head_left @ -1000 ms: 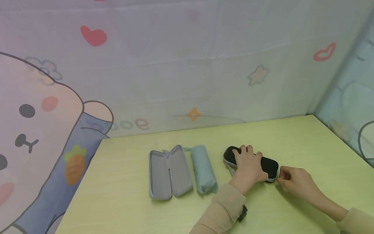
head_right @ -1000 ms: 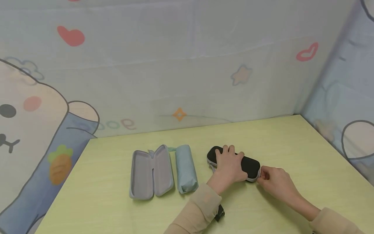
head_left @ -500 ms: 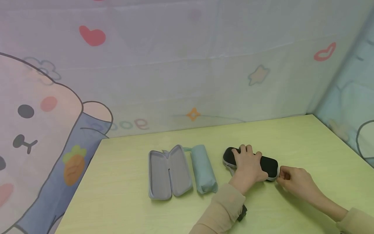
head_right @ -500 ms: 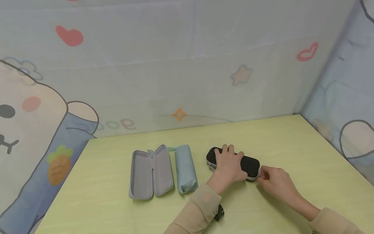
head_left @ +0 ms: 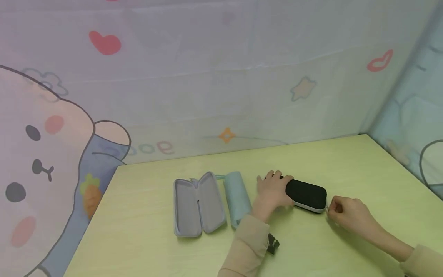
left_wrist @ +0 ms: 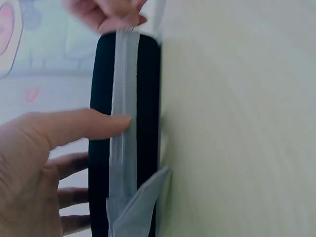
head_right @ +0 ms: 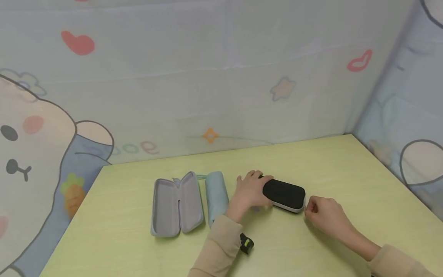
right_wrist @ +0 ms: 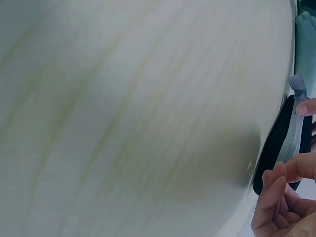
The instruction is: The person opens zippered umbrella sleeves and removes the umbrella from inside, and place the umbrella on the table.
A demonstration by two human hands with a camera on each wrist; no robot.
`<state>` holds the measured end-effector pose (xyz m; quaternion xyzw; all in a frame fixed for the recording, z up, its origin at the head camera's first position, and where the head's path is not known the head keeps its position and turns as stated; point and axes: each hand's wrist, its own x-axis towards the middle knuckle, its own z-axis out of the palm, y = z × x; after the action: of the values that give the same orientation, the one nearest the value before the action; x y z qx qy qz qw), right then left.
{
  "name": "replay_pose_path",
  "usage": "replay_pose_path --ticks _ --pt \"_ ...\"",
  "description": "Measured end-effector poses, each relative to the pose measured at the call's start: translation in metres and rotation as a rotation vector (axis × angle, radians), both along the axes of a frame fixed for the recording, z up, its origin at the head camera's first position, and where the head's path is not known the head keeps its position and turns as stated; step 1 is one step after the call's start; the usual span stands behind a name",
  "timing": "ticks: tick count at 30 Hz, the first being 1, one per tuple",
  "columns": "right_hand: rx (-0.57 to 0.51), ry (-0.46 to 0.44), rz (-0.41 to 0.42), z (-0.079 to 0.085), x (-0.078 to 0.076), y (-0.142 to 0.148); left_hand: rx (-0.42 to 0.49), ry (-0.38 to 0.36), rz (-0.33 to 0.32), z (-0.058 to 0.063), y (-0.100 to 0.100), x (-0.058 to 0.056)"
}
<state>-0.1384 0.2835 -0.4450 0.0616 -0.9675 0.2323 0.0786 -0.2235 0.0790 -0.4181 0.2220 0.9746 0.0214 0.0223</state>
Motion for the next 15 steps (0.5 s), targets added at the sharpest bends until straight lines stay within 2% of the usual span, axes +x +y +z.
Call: replay_pose_path --ticks 7,15 --pt "0.027 0.027 0.027 -0.001 0.003 -0.001 0.076 -0.014 -0.078 -0.005 -0.017 -0.006" --pt "0.063 0.068 0.05 0.0 0.003 -0.001 0.049 0.013 -0.125 -0.003 -0.019 -0.007"
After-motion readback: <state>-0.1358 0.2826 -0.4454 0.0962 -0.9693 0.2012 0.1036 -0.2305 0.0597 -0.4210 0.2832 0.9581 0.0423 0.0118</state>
